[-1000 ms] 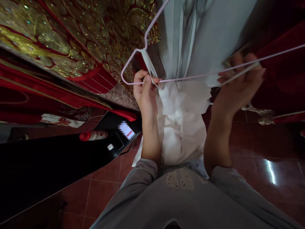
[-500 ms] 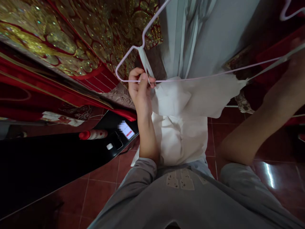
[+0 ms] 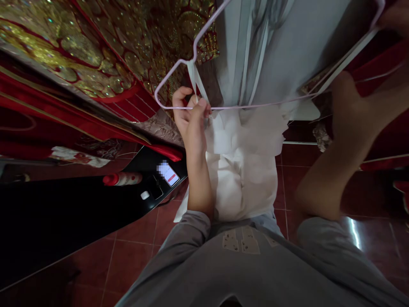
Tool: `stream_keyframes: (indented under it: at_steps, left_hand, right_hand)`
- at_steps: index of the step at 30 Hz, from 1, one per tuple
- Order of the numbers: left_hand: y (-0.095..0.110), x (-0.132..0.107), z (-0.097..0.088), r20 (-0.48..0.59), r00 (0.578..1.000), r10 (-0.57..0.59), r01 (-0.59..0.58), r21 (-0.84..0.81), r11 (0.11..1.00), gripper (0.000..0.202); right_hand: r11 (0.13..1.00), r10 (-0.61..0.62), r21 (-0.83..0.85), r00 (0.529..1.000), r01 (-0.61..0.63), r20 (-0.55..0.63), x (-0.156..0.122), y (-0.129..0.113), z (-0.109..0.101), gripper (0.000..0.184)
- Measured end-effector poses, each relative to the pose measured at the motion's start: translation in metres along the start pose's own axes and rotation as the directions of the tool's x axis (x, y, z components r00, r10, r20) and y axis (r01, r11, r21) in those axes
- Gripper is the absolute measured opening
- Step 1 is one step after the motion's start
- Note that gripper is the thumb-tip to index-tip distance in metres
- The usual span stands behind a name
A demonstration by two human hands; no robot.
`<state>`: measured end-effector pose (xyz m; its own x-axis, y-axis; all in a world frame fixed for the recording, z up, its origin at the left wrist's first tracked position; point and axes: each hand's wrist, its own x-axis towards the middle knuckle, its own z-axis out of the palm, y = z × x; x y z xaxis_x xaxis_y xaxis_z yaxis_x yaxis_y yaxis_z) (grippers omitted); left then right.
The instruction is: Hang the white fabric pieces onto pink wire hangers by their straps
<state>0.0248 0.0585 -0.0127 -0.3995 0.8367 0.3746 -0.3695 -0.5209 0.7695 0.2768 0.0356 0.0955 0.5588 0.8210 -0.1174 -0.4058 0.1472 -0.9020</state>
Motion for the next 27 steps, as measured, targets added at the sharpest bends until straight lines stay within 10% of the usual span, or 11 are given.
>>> stream_keyframes:
  at_steps: [2, 4, 8, 15, 23, 27]
  left_hand:
    - [0.001, -0.002, 0.003, -0.007, 1.000, 0.005, -0.006, -0.026, 1.000, 0.036]
    - [0.001, -0.006, 0.006, -0.013, 1.000, 0.012, -0.012, -0.040, 0.999, 0.034]
    - [0.000, -0.010, 0.009, -0.062, 0.997, -0.052, 0.057, 0.082, 0.995, 0.027]
    - [-0.006, -0.014, 0.006, -0.040, 0.999, -0.011, 0.015, 0.105, 0.994, 0.035]
    - [-0.013, -0.043, -0.004, -0.069, 0.985, 0.155, -0.122, 0.350, 0.929, 0.037]
    - [0.018, -0.048, -0.006, 0.047, 0.999, 0.024, -0.040, 0.385, 0.922, 0.035]
  right_hand:
    - [0.880, -0.467, -0.096, 0.884, 0.465, -0.005, -0.015, 0.025, 0.001, 0.052]
    - [0.773, -0.634, -0.007, 0.770, 0.635, -0.074, -0.029, 0.058, -0.002, 0.053]
    - [0.967, -0.252, 0.033, 0.936, 0.251, 0.247, -0.038, 0.113, -0.011, 0.018]
    - [0.960, 0.022, 0.236, 0.879, -0.152, 0.476, -0.035, 0.112, 0.003, 0.034]
    - [0.978, -0.055, 0.204, 0.874, -0.051, 0.483, -0.037, 0.131, 0.000, 0.033]
    - [0.971, -0.091, 0.238, 0.886, -0.023, 0.455, -0.034, 0.127, 0.005, 0.027]
